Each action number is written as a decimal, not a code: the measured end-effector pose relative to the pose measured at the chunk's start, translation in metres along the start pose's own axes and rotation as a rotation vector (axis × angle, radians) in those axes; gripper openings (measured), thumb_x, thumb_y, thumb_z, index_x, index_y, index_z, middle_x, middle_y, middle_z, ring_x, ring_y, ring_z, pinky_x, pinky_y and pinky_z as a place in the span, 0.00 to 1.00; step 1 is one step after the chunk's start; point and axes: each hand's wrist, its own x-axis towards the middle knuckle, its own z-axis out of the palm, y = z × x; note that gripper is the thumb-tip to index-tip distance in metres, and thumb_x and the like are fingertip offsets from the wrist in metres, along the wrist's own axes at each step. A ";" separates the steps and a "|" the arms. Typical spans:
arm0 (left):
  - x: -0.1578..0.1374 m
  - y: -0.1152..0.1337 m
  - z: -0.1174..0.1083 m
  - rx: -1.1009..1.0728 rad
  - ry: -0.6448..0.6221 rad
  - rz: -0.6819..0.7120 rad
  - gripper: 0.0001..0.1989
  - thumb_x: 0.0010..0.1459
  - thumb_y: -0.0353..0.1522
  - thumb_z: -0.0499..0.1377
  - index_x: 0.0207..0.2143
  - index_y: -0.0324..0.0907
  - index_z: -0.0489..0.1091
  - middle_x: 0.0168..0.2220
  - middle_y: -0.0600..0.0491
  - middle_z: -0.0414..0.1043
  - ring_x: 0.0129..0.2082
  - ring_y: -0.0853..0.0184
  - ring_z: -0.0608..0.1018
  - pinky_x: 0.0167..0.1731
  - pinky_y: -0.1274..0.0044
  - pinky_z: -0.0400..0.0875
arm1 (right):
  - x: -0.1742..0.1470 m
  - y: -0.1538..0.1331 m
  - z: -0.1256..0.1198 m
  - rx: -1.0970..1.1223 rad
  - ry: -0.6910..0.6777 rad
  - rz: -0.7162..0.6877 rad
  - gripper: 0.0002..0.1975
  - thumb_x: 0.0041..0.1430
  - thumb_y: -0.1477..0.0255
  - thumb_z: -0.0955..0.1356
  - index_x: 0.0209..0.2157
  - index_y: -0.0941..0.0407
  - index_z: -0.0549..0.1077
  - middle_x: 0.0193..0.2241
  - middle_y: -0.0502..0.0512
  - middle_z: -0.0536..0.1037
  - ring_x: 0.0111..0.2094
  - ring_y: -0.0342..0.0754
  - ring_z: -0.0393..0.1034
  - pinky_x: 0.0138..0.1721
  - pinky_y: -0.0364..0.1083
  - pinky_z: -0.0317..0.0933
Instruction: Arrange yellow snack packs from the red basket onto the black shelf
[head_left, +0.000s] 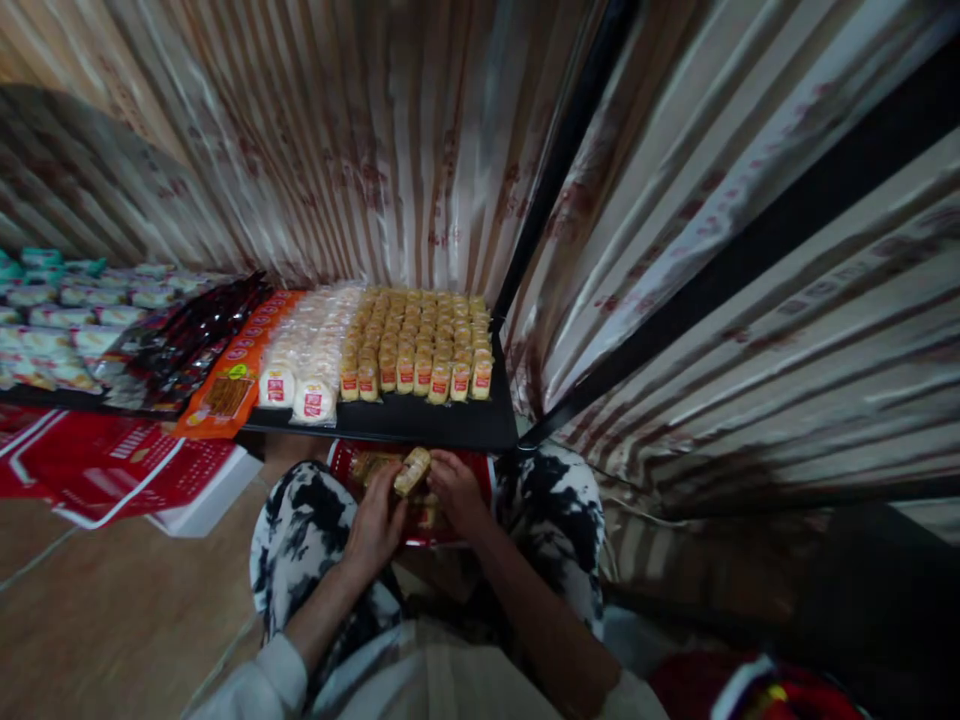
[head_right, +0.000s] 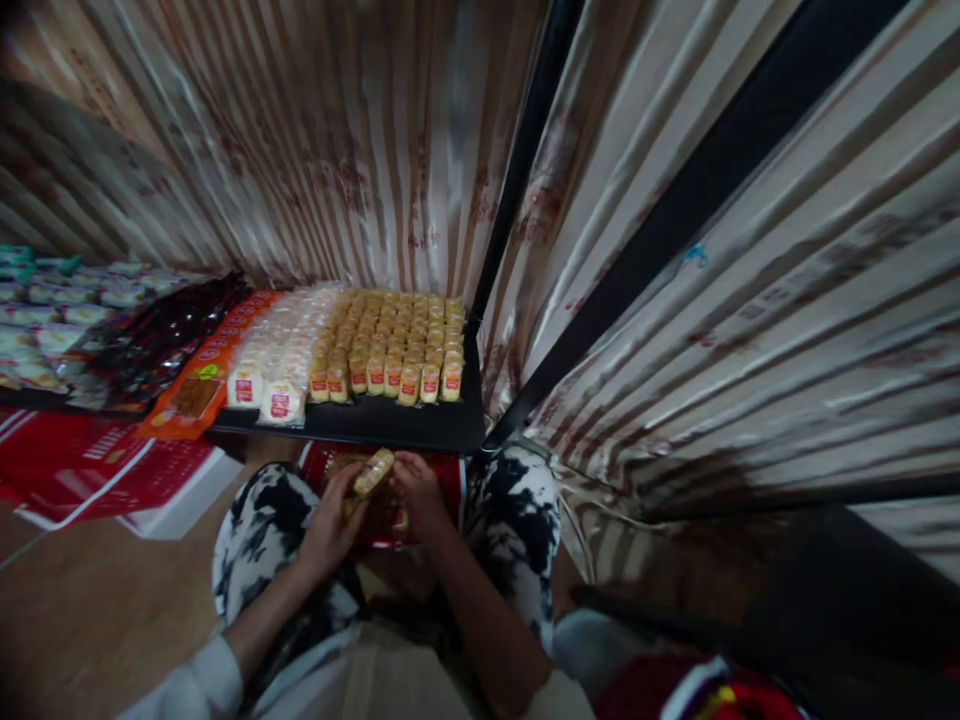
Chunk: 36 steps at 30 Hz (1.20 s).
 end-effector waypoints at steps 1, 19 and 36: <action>0.001 0.001 -0.002 0.012 -0.002 0.010 0.21 0.57 0.28 0.48 0.54 0.41 0.55 0.54 0.44 0.62 0.56 0.63 0.64 0.56 0.67 0.60 | -0.001 -0.003 0.000 0.021 0.013 -0.002 0.16 0.40 0.65 0.71 0.33 0.55 0.69 0.29 0.51 0.74 0.29 0.43 0.68 0.29 0.41 0.61; 0.015 0.018 -0.008 -0.097 0.071 0.038 0.14 0.57 0.31 0.50 0.47 0.41 0.64 0.47 0.46 0.68 0.49 0.63 0.70 0.50 0.68 0.66 | 0.000 -0.027 -0.003 -0.024 0.053 -0.095 0.15 0.41 0.63 0.71 0.32 0.56 0.72 0.27 0.49 0.76 0.26 0.43 0.68 0.27 0.41 0.61; 0.084 0.048 -0.022 -0.966 -0.003 -0.568 0.22 0.42 0.42 0.64 0.37 0.39 0.67 0.32 0.53 0.74 0.27 0.69 0.76 0.27 0.79 0.71 | 0.034 -0.050 -0.008 -0.028 0.159 -0.289 0.18 0.39 0.60 0.72 0.31 0.56 0.72 0.27 0.52 0.76 0.28 0.46 0.69 0.27 0.42 0.63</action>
